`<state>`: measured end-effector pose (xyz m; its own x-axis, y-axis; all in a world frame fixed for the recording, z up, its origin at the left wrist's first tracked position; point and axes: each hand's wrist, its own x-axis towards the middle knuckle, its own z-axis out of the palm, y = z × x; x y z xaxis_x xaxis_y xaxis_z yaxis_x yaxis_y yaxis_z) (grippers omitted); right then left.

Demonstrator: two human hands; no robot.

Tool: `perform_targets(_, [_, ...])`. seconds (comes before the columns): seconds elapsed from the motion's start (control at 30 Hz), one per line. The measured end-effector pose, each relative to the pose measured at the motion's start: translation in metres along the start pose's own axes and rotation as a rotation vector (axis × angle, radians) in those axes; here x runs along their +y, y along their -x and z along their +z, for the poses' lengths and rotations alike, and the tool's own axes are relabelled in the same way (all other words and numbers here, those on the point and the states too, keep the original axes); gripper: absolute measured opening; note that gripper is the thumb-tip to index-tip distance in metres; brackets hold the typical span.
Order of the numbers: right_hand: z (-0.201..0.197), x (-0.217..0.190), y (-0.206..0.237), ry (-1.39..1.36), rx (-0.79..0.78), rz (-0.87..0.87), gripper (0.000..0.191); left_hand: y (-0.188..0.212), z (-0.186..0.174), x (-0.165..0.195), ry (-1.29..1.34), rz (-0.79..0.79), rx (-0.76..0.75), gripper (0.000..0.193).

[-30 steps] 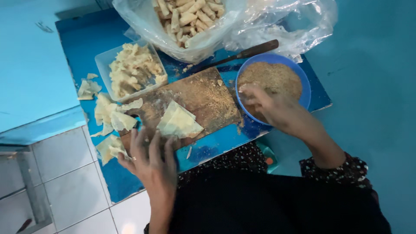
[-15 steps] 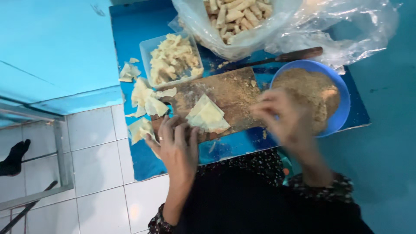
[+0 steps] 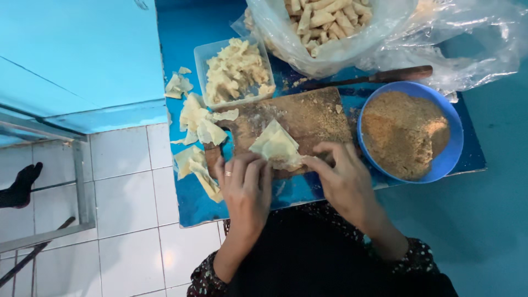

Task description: The person tears and shapes pieces of soft dough by hand over a wooden board, pressing and stacking the flattened dough pieces on the board. A bowl of brown powder and a container of dough scraps sit beside the board, and a bag of finished tube-shaped dough snacks rests on the table.

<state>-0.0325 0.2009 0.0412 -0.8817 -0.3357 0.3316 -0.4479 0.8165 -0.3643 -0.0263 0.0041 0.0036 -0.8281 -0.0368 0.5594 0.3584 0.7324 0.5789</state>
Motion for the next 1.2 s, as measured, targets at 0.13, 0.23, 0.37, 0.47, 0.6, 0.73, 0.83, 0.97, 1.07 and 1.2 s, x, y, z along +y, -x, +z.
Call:
perform_targets(0.13, [0.018,0.003,0.007,-0.137,0.144,-0.001,0.026,-0.003,0.004,-0.002,0.165,0.062,-0.070,0.018])
perform_targets(0.23, [0.033,0.005,0.004,-0.253,0.207,-0.010,0.022,-0.003,0.005,-0.004,0.257,0.062,-0.107,0.025])
perform_targets(0.37, [0.042,-0.001,-0.001,-0.477,0.209,0.147,0.021,-0.003,0.007,-0.005,0.296,0.043,-0.077,0.026])
perform_targets(0.47, [0.035,-0.005,-0.001,-0.450,0.170,0.194,0.025,-0.003,0.010,-0.004,0.331,-0.055,-0.067,0.023])
perform_targets(0.6, [0.020,-0.003,0.002,-0.006,0.168,-0.025,0.033,-0.006,0.015,-0.007,0.282,-0.055,-0.077,0.021])
perform_targets(0.73, [0.022,-0.002,0.002,-0.129,0.149,0.012,0.020,-0.007,0.017,-0.009,0.229,-0.002,-0.112,0.018])
perform_targets(0.83, [0.028,-0.003,0.000,-0.112,0.205,0.007,0.018,-0.006,0.016,-0.009,0.185,0.019,-0.065,0.018])
perform_targets(0.97, [0.036,-0.008,-0.002,-0.236,0.224,0.029,0.021,-0.006,0.014,-0.009,0.227,0.007,-0.056,0.016])
perform_targets(1.07, [0.042,-0.012,-0.005,-0.273,0.288,0.030,0.022,-0.008,0.015,-0.009,0.222,0.013,-0.039,0.016])
perform_targets(1.2, [0.048,-0.012,-0.011,-0.301,0.329,0.013,0.023,-0.009,0.012,-0.010,0.182,0.035,-0.081,0.017])
